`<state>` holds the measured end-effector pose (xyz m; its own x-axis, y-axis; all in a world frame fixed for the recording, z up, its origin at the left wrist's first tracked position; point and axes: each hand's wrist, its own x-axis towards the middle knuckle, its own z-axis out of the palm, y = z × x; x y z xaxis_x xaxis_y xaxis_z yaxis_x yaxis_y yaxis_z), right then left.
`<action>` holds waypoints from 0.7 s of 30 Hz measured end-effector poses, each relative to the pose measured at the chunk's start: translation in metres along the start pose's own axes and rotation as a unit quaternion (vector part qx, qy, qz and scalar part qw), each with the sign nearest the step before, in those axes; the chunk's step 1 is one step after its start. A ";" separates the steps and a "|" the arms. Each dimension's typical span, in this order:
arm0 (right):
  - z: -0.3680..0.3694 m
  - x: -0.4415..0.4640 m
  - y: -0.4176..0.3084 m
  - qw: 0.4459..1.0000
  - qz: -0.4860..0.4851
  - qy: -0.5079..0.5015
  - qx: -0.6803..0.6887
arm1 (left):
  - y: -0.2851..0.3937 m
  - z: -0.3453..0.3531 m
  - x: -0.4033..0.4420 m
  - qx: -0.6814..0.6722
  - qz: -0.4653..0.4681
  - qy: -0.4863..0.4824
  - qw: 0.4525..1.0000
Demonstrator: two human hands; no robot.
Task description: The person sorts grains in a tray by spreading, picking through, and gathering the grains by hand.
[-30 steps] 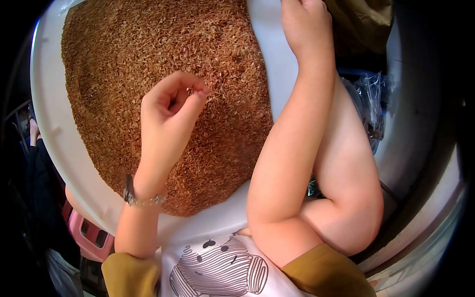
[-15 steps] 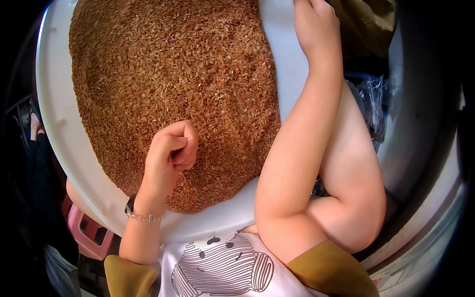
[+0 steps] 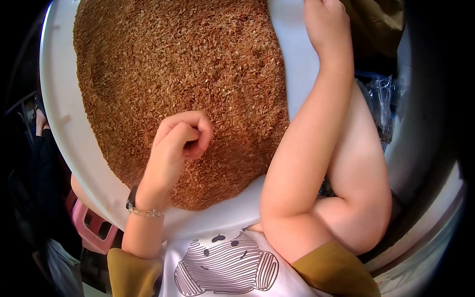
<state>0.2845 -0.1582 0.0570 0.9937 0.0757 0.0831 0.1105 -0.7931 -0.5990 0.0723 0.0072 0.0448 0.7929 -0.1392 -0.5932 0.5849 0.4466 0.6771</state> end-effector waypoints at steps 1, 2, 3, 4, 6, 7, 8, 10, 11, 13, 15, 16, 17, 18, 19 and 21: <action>0.000 0.000 0.001 1.000 -0.007 0.005 -0.003 | 0.000 -0.007 -0.002 -0.006 0.001 0.019 1.000; 0.001 -0.001 0.002 1.000 -0.014 0.010 -0.007 | 0.000 -0.015 -0.004 -0.013 0.002 0.037 0.999; -0.001 -0.002 -0.002 1.000 -0.001 0.000 -0.011 | 0.000 -0.027 -0.005 -0.038 0.021 0.045 0.998; -0.004 -0.004 -0.008 1.000 0.011 -0.009 -0.015 | 0.004 -0.037 -0.007 -0.059 0.044 0.049 0.996; -0.005 -0.006 -0.012 1.000 0.020 -0.013 -0.015 | 0.018 -0.054 -0.013 -0.116 0.085 0.076 0.987; -0.005 -0.006 -0.012 1.000 0.016 -0.008 -0.012 | 0.027 -0.060 -0.016 -0.122 0.119 0.089 0.981; -0.005 -0.006 -0.011 1.000 0.012 -0.003 -0.009 | 0.036 -0.066 -0.020 -0.127 0.152 0.101 0.975; -0.003 -0.006 -0.010 1.000 0.010 0.007 -0.009 | 0.053 -0.084 -0.031 -0.186 0.197 0.090 0.958; -0.002 -0.006 -0.010 1.000 0.009 0.010 -0.008 | 0.059 -0.094 -0.037 -0.215 0.221 0.079 0.948; -0.003 -0.007 -0.011 1.000 0.011 0.005 -0.006 | 0.066 -0.113 -0.049 -0.259 0.261 0.047 0.929; -0.004 -0.007 -0.012 1.000 0.011 0.004 -0.008 | 0.068 -0.123 -0.061 -0.293 0.295 0.009 0.910; -0.004 -0.007 -0.011 1.000 0.011 0.006 -0.011 | 0.068 -0.125 -0.063 -0.316 0.298 -0.011 0.901; -0.004 -0.007 -0.011 1.000 0.009 0.008 -0.015 | 0.069 -0.126 -0.064 -0.339 0.301 -0.030 0.891; -0.004 -0.007 -0.012 1.000 0.007 0.013 -0.013 | 0.069 -0.127 -0.066 -0.362 0.304 -0.049 0.880; -0.004 -0.007 -0.013 1.000 0.005 0.018 -0.011 | 0.070 -0.128 -0.066 -0.376 0.295 -0.043 0.877; -0.001 -0.004 -0.009 1.000 0.001 0.018 -0.001 | 0.071 -0.131 -0.062 -0.396 0.269 -0.050 0.877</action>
<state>0.2798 -0.1517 0.0631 0.9925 0.0530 0.1099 0.1086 -0.7944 -0.5976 0.0424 0.1639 0.0728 0.9518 0.2207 -0.2131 -0.1485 0.9392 0.3095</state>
